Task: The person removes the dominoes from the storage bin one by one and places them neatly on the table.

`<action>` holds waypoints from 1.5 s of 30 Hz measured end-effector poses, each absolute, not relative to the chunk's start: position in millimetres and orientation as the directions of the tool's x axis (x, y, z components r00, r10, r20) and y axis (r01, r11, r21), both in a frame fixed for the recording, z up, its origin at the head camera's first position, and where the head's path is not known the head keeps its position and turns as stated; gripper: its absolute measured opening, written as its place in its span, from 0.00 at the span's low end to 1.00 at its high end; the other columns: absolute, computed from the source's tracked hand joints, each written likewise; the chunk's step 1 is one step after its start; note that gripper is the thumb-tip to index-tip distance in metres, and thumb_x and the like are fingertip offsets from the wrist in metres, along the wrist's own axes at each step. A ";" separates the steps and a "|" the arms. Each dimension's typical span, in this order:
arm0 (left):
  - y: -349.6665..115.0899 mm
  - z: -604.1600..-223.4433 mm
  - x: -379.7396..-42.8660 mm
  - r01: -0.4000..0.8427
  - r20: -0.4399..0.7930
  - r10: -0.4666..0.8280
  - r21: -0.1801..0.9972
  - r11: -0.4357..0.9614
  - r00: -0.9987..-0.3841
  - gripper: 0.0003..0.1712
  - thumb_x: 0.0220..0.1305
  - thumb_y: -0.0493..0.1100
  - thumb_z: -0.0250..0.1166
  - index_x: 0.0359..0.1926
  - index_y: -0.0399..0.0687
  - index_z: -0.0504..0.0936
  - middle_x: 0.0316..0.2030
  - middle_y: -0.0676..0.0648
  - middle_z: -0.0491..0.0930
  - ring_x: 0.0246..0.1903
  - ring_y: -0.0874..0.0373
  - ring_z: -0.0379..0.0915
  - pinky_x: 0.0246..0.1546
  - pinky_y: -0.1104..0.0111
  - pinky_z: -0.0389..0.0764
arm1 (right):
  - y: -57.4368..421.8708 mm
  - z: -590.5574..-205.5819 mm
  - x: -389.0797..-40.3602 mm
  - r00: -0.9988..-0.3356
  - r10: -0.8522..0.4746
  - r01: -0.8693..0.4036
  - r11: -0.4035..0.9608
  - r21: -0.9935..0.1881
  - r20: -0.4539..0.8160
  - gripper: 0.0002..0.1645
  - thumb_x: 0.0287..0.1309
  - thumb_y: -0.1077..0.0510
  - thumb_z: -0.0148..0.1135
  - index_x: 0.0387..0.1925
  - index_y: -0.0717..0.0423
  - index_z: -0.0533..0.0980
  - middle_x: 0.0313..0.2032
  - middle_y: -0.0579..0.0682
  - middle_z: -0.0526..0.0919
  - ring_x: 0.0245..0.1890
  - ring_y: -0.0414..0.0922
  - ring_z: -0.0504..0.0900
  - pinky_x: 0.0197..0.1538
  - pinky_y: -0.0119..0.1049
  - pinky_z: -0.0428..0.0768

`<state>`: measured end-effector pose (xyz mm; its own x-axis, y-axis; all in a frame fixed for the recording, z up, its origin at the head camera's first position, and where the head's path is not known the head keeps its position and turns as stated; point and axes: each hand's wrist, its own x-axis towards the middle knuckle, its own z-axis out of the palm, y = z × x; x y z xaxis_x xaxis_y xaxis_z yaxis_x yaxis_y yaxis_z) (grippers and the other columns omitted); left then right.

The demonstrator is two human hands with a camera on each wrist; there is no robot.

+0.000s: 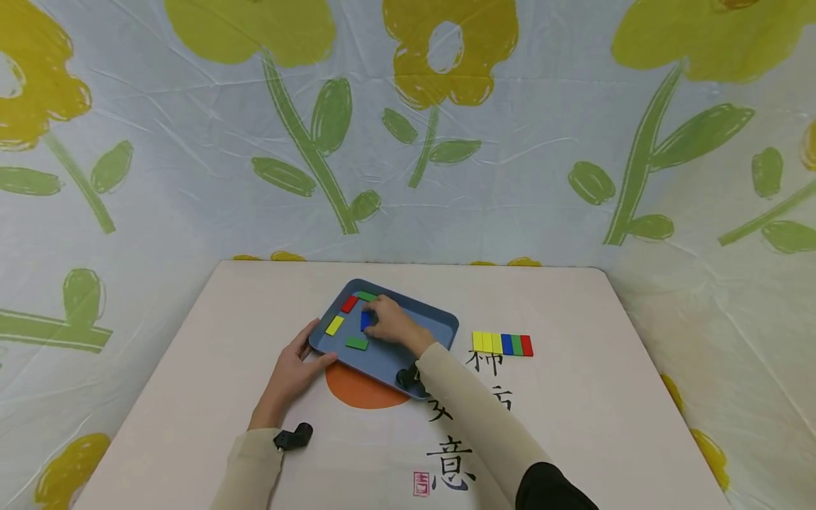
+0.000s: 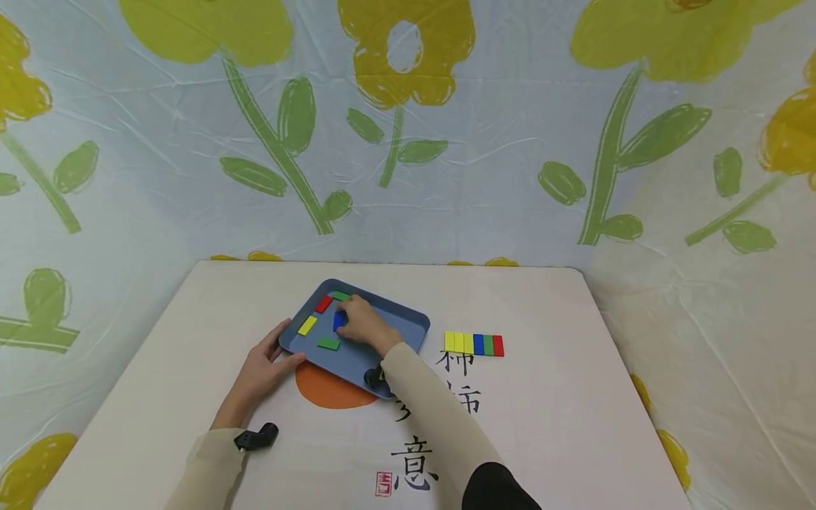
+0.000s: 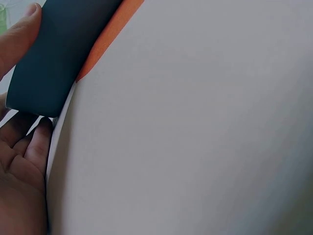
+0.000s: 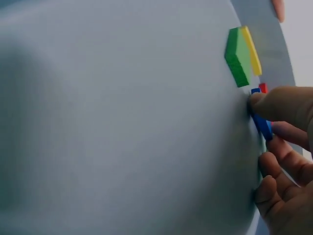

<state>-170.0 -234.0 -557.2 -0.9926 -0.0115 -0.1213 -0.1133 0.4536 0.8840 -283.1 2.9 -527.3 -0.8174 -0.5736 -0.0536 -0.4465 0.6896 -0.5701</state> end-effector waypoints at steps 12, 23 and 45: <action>-233.9 -557.7 -169.0 -0.128 -0.129 -0.030 0.879 0.459 -0.991 0.55 0.62 0.63 0.75 0.83 0.64 0.56 0.83 0.44 0.54 0.80 0.43 0.56 0.77 0.52 0.66 | 33.0 -512.6 -272.0 -0.825 -0.563 -0.397 0.642 -0.656 -0.052 0.28 0.59 0.57 0.72 0.61 0.56 0.81 0.56 0.59 0.78 0.45 0.47 0.76 0.48 0.38 0.80; -236.1 -557.5 -169.5 -0.110 -0.110 -0.027 0.882 0.459 -0.994 0.55 0.62 0.62 0.75 0.83 0.63 0.56 0.83 0.44 0.54 0.81 0.43 0.54 0.78 0.53 0.65 | 80.2 -491.3 -248.2 -0.880 -0.473 -0.342 0.589 -0.732 0.030 0.31 0.60 0.58 0.71 0.65 0.58 0.79 0.57 0.58 0.78 0.43 0.47 0.76 0.42 0.39 0.78; -234.6 -557.1 -169.7 -0.101 -0.109 -0.008 0.887 0.450 -0.994 0.55 0.64 0.60 0.75 0.84 0.64 0.55 0.82 0.44 0.54 0.80 0.44 0.55 0.77 0.54 0.66 | 193.5 -504.9 -204.0 -0.975 -0.206 -0.198 0.602 -0.773 0.089 0.31 0.59 0.60 0.67 0.66 0.59 0.77 0.60 0.61 0.76 0.50 0.55 0.77 0.42 0.38 0.80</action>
